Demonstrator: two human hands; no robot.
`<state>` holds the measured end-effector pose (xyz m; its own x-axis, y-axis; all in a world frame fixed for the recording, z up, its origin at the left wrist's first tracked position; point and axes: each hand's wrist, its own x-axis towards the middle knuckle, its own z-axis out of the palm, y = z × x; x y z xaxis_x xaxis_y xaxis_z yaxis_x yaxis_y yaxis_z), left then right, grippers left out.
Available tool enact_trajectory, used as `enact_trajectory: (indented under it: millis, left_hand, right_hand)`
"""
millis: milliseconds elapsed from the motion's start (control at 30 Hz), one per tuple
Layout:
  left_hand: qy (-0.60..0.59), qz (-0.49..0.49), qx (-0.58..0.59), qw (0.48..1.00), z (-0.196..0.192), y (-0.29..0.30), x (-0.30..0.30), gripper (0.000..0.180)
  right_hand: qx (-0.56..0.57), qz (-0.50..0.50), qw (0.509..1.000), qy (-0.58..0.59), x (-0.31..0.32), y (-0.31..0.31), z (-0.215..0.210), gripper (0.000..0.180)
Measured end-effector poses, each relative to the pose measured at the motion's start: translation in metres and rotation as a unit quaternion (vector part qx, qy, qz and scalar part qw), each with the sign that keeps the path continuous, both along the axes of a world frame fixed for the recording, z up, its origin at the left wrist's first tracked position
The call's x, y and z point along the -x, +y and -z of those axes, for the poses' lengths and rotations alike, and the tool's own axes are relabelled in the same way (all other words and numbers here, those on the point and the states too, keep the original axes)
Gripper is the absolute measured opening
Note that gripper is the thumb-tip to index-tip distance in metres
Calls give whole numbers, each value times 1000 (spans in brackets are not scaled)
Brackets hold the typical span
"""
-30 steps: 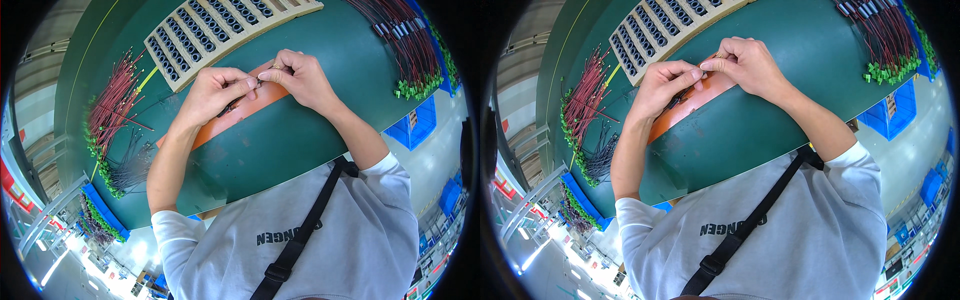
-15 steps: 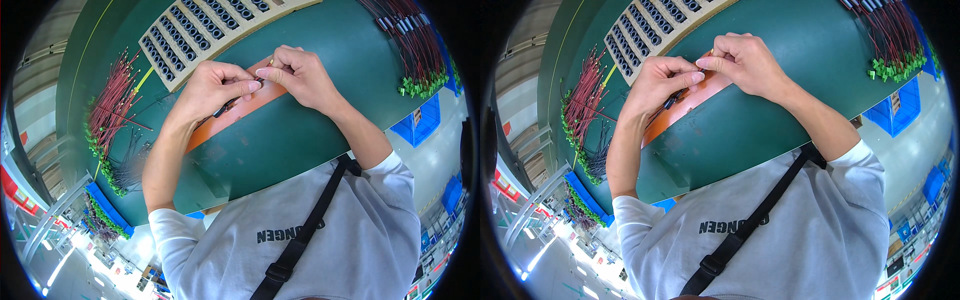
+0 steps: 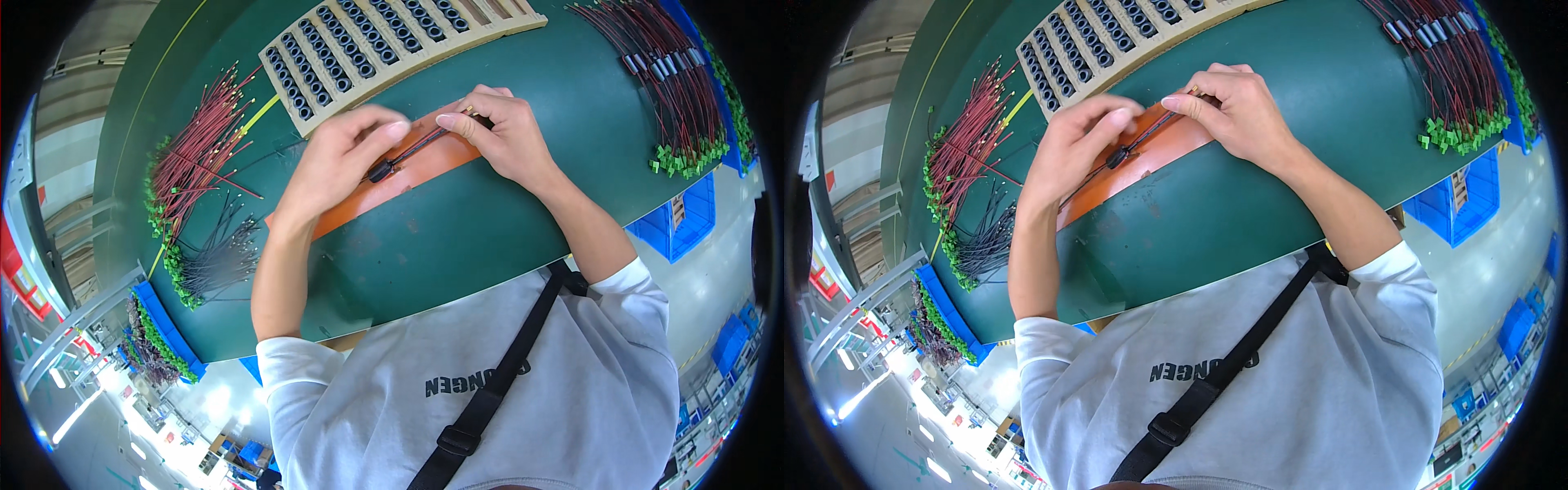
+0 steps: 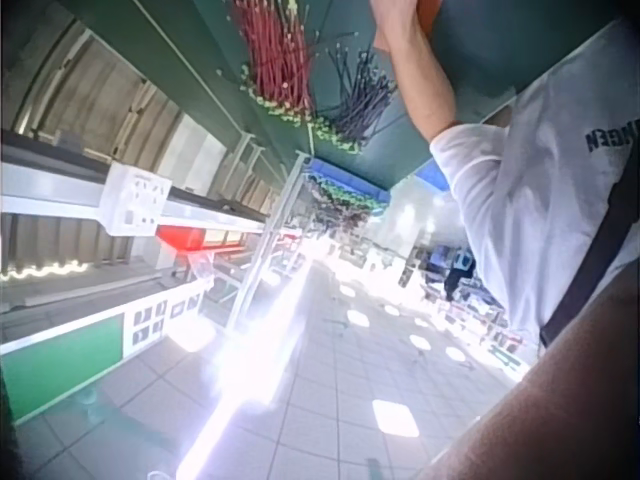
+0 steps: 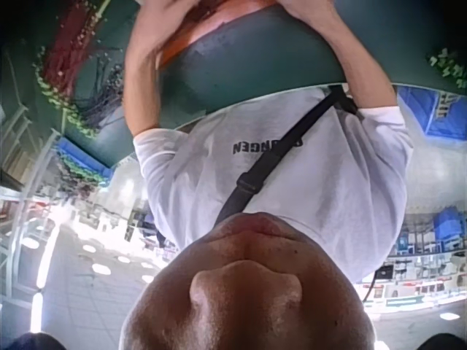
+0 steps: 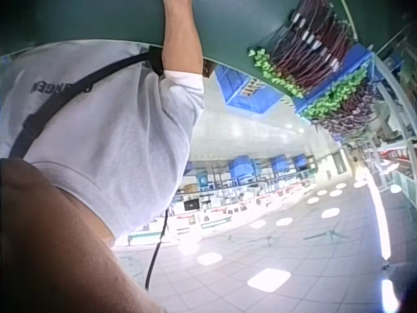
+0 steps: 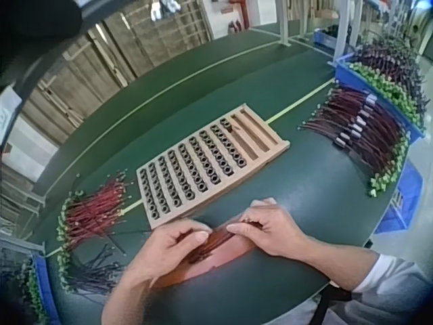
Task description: The person assembles wire harnesses by hand at a workbench. They pick up red and black wires, insert them into a green connector, and then slide a grey heat-shrink tube over the connection. The person uses a tool to crimp the connector and then places the finished assembly into a wooden tray.
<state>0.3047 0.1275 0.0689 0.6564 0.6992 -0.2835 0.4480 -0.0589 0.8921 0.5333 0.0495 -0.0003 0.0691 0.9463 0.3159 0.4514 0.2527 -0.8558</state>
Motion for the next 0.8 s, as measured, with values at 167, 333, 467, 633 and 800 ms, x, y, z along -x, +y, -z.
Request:
enact_trajectory:
  millis: [167,333,467,633,800]
  left_hand:
    - [65,-9,46,997,-5,-22,32,28]
    - [2,-51,136,989,2,-21,37,26]
    - [-27,-79,162,983,7,-21,41,25]
    - [-13,-82,159,984,11,-22,42,23]
    - [-68,-97,178,977,17,-21,49,23]
  right_hand:
    - [5,-9,1000,27,2,-1,-7,23]
    - [-14,-23,999,33,1,-1,-5,23]
    - [56,-40,994,89,1,-1,-7,25]
    - [54,-32,994,93,1,2,-5,27]
    - [100,-6,990,98,7,6,-13,27]
